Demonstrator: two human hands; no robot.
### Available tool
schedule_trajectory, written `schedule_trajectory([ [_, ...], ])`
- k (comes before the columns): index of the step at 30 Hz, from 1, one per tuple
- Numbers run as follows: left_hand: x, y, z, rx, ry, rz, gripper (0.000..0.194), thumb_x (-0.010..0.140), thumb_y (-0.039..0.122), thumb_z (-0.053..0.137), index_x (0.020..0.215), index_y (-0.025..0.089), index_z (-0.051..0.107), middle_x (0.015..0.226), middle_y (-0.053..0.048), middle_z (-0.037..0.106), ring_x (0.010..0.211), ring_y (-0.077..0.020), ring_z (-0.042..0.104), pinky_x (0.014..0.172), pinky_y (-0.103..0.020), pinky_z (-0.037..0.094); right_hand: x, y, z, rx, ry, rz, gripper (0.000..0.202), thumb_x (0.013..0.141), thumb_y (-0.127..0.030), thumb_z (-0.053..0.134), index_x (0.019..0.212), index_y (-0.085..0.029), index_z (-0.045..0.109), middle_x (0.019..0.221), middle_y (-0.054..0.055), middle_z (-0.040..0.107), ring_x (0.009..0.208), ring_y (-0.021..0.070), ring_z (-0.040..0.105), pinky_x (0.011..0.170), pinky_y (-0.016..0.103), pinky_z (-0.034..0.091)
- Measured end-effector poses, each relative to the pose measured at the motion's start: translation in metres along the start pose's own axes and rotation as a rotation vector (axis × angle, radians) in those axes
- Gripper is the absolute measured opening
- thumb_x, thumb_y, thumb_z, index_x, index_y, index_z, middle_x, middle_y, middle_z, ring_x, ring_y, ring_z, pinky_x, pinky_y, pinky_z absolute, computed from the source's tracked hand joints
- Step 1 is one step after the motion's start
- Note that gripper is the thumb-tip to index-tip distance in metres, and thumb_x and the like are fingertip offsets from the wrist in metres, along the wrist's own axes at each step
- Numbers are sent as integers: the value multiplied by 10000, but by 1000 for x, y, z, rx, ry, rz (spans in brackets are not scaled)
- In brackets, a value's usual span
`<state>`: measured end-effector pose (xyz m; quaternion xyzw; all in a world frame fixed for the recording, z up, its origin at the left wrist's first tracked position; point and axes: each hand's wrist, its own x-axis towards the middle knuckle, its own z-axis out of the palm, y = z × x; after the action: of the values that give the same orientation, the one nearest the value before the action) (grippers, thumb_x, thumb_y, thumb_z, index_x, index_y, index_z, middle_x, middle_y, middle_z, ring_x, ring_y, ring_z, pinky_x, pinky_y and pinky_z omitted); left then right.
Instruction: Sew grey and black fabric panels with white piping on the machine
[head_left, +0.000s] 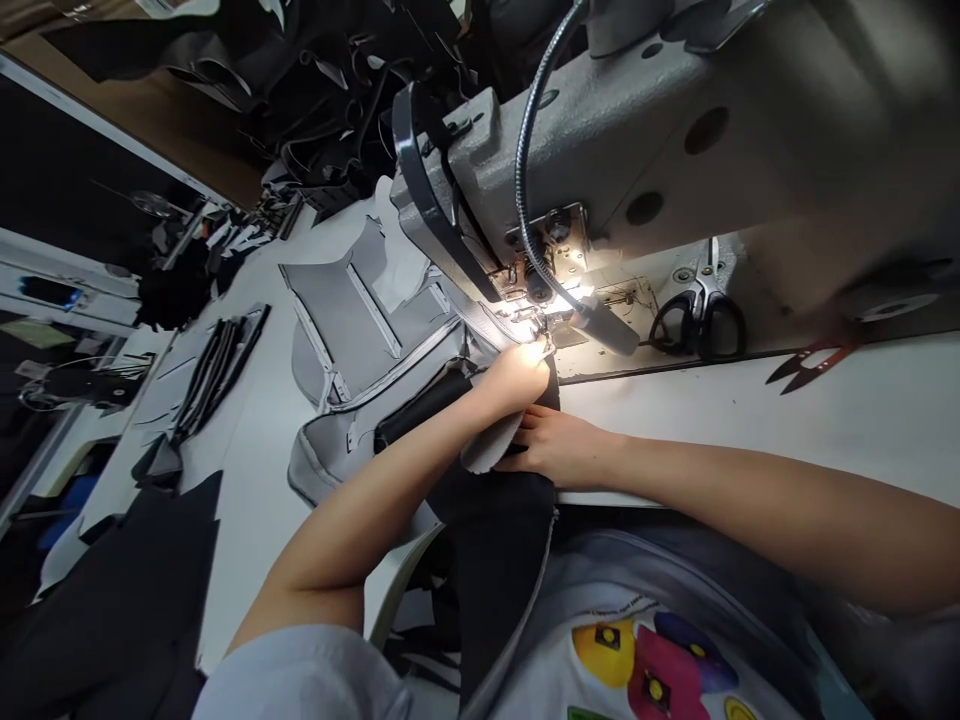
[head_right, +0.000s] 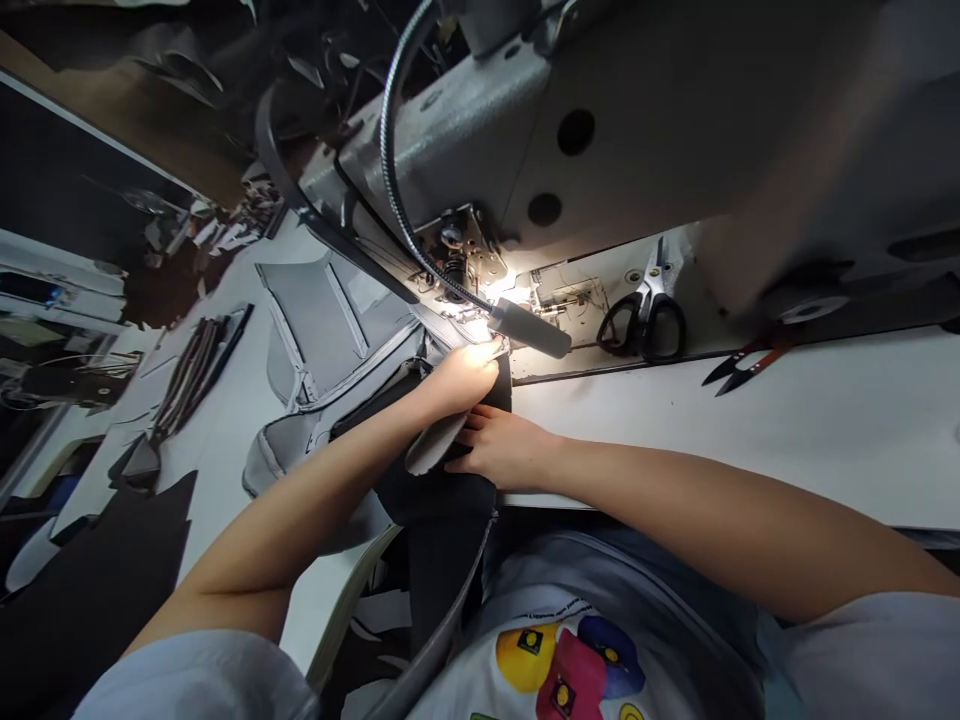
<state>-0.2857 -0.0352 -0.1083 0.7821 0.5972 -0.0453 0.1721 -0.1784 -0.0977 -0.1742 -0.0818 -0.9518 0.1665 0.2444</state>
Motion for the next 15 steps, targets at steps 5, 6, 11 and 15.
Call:
schedule_trajectory([
  [5, -3, -3, 8, 45, 64, 46, 388, 875, 36, 384, 1148, 71, 658, 1076, -140, 713, 1079, -230, 647, 1050, -348, 464, 2, 1, -3, -16, -40, 60, 235, 904, -212, 582, 1082, -234, 733, 963, 75, 717, 1004, 244, 592, 1017, 428, 380],
  [6, -3, -4, 9, 52, 73, 54, 374, 888, 41, 385, 1139, 74, 660, 1070, -137, 713, 1073, -228, 648, 1043, -344, 467, 3, 2, -4, -26, -66, 83, 208, 892, -199, 581, 1022, -221, 742, 946, 75, 717, 996, 249, 588, 1002, 430, 385],
  [11, 0, -4, 7, 132, 113, 48, 319, 960, 105, 362, 1036, 111, 672, 967, -97, 716, 919, -193, 668, 924, -302, 510, 7, 11, -7, -83, -149, 182, 166, 845, -153, 582, 914, -174, 732, 956, 90, 712, 1026, 269, 578, 1006, 444, 379],
  [15, 0, 1, 3, 289, 83, 8, 304, 984, 161, 366, 992, 138, 669, 918, -79, 705, 818, -193, 669, 810, -295, 520, 8, 14, -7, -62, -129, 189, 219, 840, -168, 579, 1008, -156, 719, 1042, 111, 701, 1088, 281, 569, 1025, 452, 381],
])
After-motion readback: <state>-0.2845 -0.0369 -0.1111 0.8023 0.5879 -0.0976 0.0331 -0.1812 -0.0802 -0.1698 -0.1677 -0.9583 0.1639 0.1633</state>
